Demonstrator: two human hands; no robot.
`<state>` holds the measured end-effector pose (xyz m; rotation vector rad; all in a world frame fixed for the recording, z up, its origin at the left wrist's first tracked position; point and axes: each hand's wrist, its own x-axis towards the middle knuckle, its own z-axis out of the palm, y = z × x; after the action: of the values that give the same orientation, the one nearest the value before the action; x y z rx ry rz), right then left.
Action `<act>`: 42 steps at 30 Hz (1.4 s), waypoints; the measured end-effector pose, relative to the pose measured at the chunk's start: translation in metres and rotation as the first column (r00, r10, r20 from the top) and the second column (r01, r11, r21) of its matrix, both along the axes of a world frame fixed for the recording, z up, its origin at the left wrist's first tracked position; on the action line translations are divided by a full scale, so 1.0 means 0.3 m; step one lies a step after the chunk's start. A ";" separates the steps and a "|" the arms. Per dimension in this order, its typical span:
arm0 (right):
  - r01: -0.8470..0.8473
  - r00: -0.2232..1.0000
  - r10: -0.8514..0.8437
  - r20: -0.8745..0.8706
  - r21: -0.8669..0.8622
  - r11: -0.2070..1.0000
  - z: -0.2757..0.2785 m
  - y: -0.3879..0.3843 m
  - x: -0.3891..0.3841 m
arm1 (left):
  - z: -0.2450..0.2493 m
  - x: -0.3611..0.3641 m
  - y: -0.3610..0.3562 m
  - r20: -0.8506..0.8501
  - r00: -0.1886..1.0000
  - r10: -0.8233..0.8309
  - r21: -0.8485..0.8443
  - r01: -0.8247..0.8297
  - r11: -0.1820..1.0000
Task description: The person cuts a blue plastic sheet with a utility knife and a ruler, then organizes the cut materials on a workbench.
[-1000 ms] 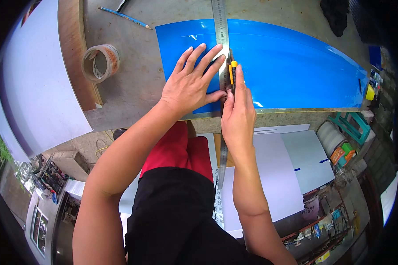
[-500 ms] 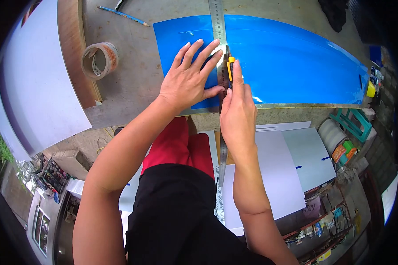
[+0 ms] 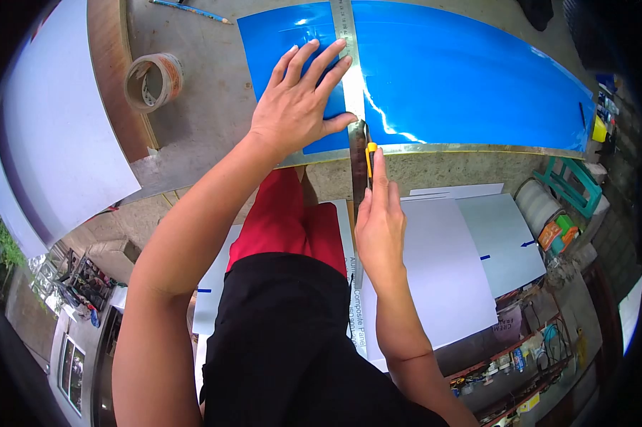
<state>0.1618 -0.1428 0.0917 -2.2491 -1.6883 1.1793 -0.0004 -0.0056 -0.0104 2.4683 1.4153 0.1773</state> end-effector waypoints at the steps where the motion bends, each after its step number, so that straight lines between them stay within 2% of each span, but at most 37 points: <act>1: 0.002 1.000 -0.002 0.002 -0.014 1.000 0.001 -0.015 0.003 | -0.003 0.000 -0.001 0.002 1.000 0.004 0.003 -0.004 1.000; 17: -0.008 0.999 0.009 0.031 -0.011 1.000 -0.006 -0.091 0.024 | -0.007 0.005 -0.008 -0.022 1.000 0.008 0.044 -0.008 0.999; 19: 0.074 0.997 -0.072 -0.021 0.136 0.988 -0.013 -0.112 0.037 | -0.010 0.004 -0.009 -0.021 1.000 0.009 0.041 -0.008 0.999; 20: 0.073 0.997 -0.070 -0.022 0.140 0.987 -0.026 -0.129 0.044 | -0.010 0.003 -0.008 -0.021 1.000 0.010 0.039 -0.009 0.999; 22: 0.214 0.975 -0.222 -0.012 0.323 0.922 -0.065 -0.178 0.066 | -0.009 0.003 -0.007 -0.020 1.000 0.010 0.039 -0.009 0.999; 23: 0.214 0.975 -0.222 -0.012 0.330 0.919 -0.074 -0.197 0.080 | -0.006 0.004 -0.007 -0.019 1.000 0.009 0.036 -0.008 0.999; 24: 0.343 0.939 -0.336 -0.076 0.108 0.933 -0.080 -0.215 0.097 | -0.002 0.003 -0.007 -0.017 1.000 0.007 0.045 -0.006 0.999; 25: 0.442 0.883 -0.455 -0.112 -0.122 0.889 -0.091 -0.233 0.112 | 0.005 0.003 -0.006 -0.003 1.000 0.008 0.032 -0.008 0.999; 26: 0.445 0.883 -0.456 -0.115 -0.107 0.889 -0.117 -0.253 0.125 | 0.014 0.004 -0.001 0.012 1.000 0.010 0.022 -0.010 1.000; 27: 0.468 0.839 -0.482 -0.251 -0.118 0.876 -0.150 -0.275 0.136 | 0.021 0.004 0.004 0.015 1.000 0.007 0.039 -0.007 0.999; 28: 0.488 0.778 -0.499 -0.382 -0.131 0.863 -0.169 -0.285 0.142 | 0.027 0.004 0.005 0.045 0.999 0.013 0.021 -0.014 1.000; 31: 0.405 0.826 -0.444 -0.349 -0.182 0.896 -0.195 -0.320 0.154 | 0.044 0.003 0.006 0.131 0.991 0.021 0.009 -0.022 1.000; 33: 0.427 0.814 -0.433 -0.386 -0.106 0.898 -0.199 -0.344 0.141 | 0.049 -0.003 0.011 0.192 0.980 0.050 -0.034 -0.044 0.998; 35: 0.446 0.848 -0.449 -0.281 -0.078 0.892 -0.123 -0.317 0.117 | 0.068 0.001 0.011 0.247 0.968 0.053 -0.034 -0.046 0.998; 36: 0.436 0.876 -0.422 -0.234 0.008 0.900 -0.095 -0.309 0.115 | 0.096 0.008 0.016 0.299 0.949 0.098 -0.057 -0.085 0.995; 39: 0.439 0.884 -0.422 -0.202 0.049 0.897 0.003 -0.285 0.142 | 0.181 0.012 0.019 0.360 0.921 0.149 -0.042 -0.143 0.989; 41: 0.454 0.876 -0.434 -0.211 0.052 0.890 0.066 -0.246 0.178 | 0.216 0.012 0.018 0.538 0.735 0.412 -0.323 -0.272 0.906; 42: 0.458 0.878 -0.437 -0.196 0.076 0.886 0.104 -0.218 0.200 | 0.219 0.015 0.015 0.560 0.699 0.444 -0.295 -0.333 0.896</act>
<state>0.2219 -0.2081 0.1228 -2.2171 -1.0573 1.0859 0.0040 -0.0011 0.0553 1.6807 1.5268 0.8370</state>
